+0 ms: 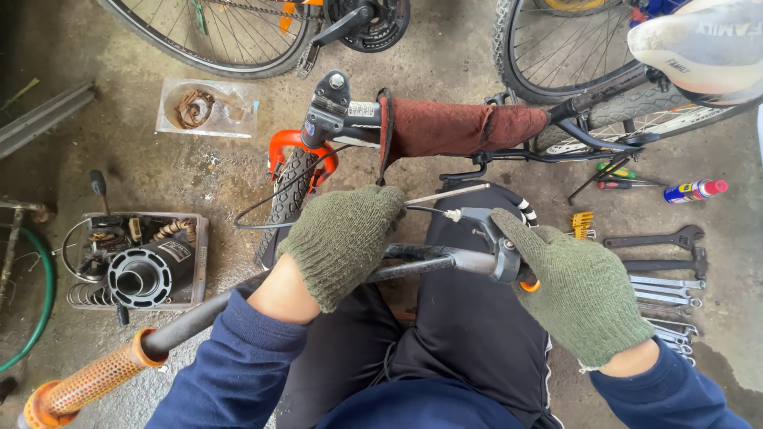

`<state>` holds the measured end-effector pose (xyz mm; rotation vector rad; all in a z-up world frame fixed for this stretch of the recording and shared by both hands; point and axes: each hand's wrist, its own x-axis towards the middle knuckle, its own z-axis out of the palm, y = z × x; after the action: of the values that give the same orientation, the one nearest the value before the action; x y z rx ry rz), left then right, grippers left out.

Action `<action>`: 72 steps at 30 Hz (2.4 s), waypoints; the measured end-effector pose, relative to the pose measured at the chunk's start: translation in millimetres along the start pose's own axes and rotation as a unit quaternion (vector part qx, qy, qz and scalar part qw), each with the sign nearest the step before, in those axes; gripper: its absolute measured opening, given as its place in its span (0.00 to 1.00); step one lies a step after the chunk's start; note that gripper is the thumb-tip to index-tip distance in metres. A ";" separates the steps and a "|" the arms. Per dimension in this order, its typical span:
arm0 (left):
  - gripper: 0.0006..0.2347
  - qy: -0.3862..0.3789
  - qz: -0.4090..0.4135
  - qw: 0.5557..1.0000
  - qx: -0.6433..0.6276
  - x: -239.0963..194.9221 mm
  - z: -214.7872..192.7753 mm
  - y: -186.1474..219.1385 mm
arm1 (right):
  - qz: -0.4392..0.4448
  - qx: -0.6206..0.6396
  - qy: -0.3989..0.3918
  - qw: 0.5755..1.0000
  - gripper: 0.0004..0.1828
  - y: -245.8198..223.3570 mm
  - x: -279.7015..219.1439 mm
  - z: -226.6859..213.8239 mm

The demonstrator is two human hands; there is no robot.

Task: The person uses an Allen key to loosen and remove the handlebar from the bicycle stem. They then detach the brake lever and shifter cables from the handlebar assembly.

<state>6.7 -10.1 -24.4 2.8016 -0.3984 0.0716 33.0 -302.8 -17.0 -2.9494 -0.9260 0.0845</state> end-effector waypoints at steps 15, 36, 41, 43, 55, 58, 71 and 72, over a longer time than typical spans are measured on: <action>0.05 0.114 0.009 0.993 0.032 2.0 -31.3 19.2 | 0.004 -0.008 -0.011 1.000 0.45 5.9 3.2 6.6; 0.11 -0.155 -0.599 0.752 -0.227 -154.8 -75.9 -38.7 | -0.071 -0.121 0.295 0.945 0.34 -23.2 34.6 -33.6; 0.13 0.003 -0.579 0.767 -0.277 -167.1 -49.9 -48.1 | -0.079 -0.097 0.359 0.925 0.34 -24.7 61.0 -35.9; 0.14 0.043 -0.565 0.770 -0.292 -169.9 -40.5 -50.4 | -0.099 -0.072 0.409 0.904 0.28 -28.6 74.0 -41.2; 0.10 0.351 -0.318 0.795 -0.380 -158.3 46.3 -107.5 | -0.162 -0.098 0.577 0.794 0.22 -44.5 185.7 -28.2; 0.11 0.359 -0.337 0.821 -0.290 -134.5 41.2 -111.8 | -0.153 -0.091 0.548 0.817 0.24 -32.4 216.5 -7.4; 0.14 0.357 -0.440 0.802 -0.188 -102.3 34.2 -128.8 | -0.210 -0.106 0.663 0.711 0.20 5.0 267.5 37.7; 0.14 0.367 -0.407 0.823 -0.149 -101.3 27.0 -124.9 | -0.220 -0.093 0.686 0.687 0.19 3.4 269.4 33.0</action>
<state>-55.5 122.4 -96.3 2.1647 0.8788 0.7723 253.5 -150.4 -60.2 -1.7635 -1.1601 -1.9322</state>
